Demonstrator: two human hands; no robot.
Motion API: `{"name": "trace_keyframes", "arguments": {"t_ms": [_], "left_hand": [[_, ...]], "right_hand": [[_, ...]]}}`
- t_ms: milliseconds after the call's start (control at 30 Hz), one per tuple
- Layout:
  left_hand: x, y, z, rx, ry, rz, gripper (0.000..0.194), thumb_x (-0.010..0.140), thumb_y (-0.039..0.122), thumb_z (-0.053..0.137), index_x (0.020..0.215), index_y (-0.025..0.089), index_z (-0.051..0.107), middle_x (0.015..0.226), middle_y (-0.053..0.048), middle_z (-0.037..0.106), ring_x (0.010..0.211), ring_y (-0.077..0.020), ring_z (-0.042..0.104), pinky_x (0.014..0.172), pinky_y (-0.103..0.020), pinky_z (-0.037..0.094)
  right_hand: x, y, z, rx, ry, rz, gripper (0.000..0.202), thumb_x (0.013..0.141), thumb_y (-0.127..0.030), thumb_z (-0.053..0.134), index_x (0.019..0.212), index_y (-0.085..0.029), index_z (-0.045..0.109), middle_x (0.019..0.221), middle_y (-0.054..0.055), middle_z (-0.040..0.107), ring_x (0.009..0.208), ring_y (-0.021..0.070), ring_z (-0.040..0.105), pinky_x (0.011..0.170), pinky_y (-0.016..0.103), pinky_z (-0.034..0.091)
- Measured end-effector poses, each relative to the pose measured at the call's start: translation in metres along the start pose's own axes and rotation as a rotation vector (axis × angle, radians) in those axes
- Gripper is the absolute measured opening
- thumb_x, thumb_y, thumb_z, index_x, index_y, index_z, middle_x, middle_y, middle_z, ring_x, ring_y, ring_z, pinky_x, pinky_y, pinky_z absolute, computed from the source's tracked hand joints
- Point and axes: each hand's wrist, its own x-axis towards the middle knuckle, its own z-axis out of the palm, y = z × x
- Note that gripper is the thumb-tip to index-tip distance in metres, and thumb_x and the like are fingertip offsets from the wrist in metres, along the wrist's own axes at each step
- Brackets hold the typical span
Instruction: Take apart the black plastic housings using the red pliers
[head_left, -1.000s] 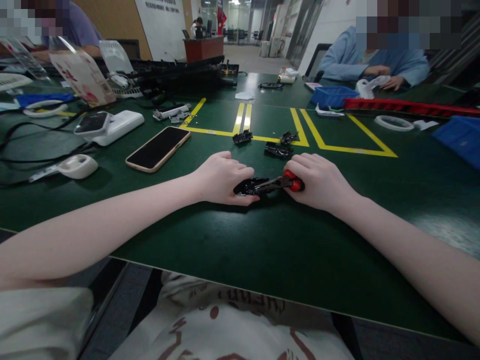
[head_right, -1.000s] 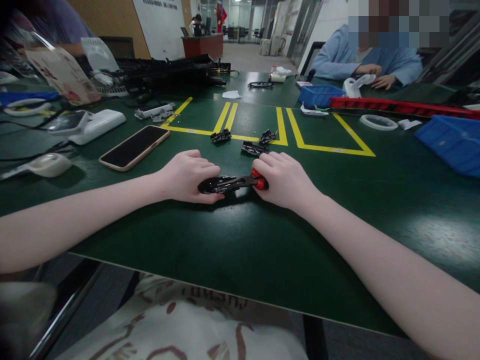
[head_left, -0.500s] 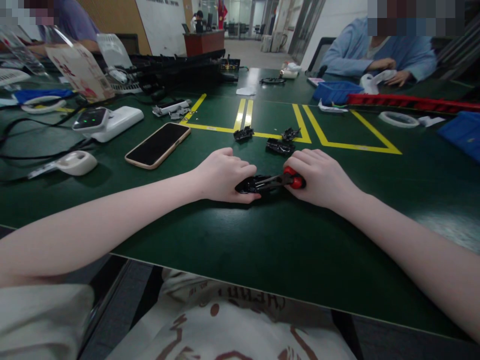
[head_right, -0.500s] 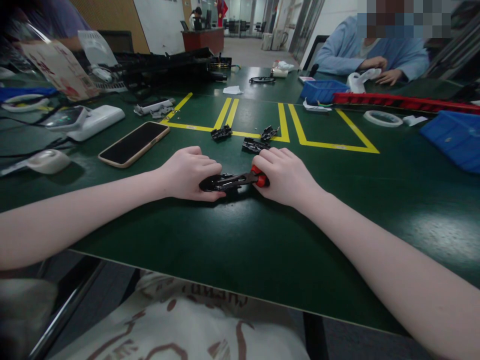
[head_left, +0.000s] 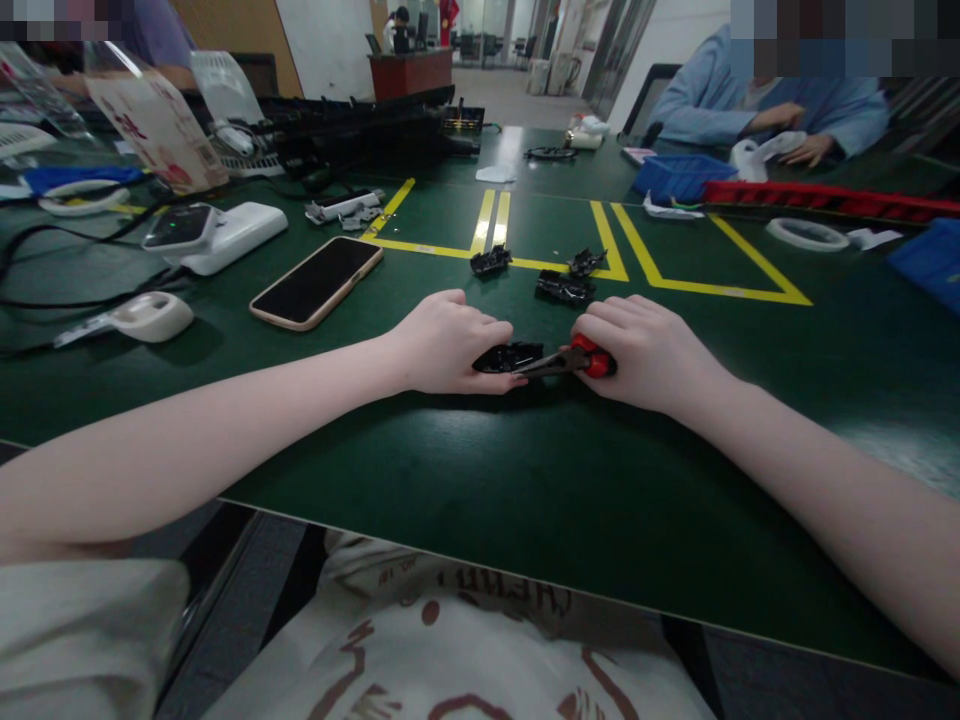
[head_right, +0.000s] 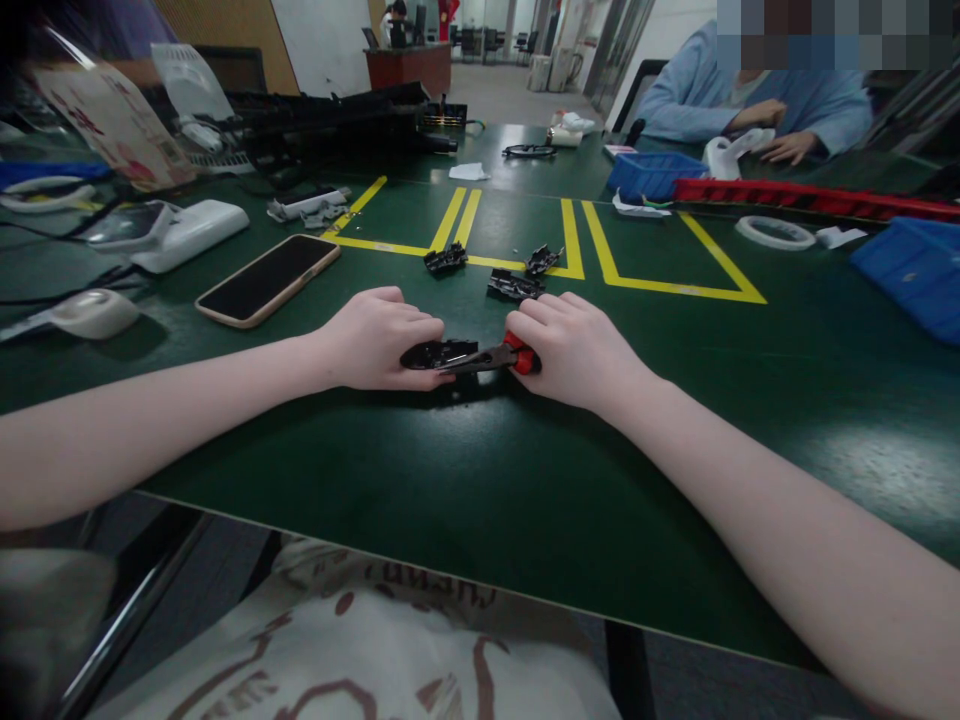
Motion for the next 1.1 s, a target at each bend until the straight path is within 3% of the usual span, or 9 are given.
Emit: {"name": "trace_keyframes", "arguments": {"t_ms": [333,600,1100], "left_hand": [[-0.0001,0.0006,-0.0004,-0.003,0.023,0.016,0.048,0.092,0.06,0.046,0.08,0.017,0.063,0.065,-0.001,0.066,0.056,-0.0166,0.059,0.066,-0.032,0.041],[-0.0003,0.0034,-0.0032,0.061,0.043,0.051,0.048,0.09,0.06,0.047,0.079,0.016,0.064,0.065,-0.002,0.067,0.057,-0.0182,0.062,0.065,-0.032,0.043],[0.0013,0.0022,-0.0051,0.036,-0.036,0.049,0.049,0.092,0.06,0.046,0.086,0.015,0.064,0.069,-0.004,0.068,0.059,-0.0188,0.06,0.067,-0.033,0.041]], "right_hand": [[-0.0045,-0.0035,0.002,-0.046,0.057,0.091,0.015,0.085,-0.031,0.053,0.089,-0.017,0.054,0.09,0.01,0.061,0.082,0.0228,0.053,0.072,0.034,0.039],[-0.002,-0.0063,0.0005,-0.02,0.006,0.12,0.015,0.085,-0.031,0.053,0.09,-0.017,0.055,0.093,0.01,0.062,0.084,0.0232,0.053,0.074,0.035,0.04],[-0.0001,-0.0059,-0.0014,0.048,-0.042,0.125,0.011,0.081,-0.028,0.054,0.082,-0.018,0.053,0.083,0.01,0.061,0.077,0.0222,0.051,0.068,0.034,0.038]]}}
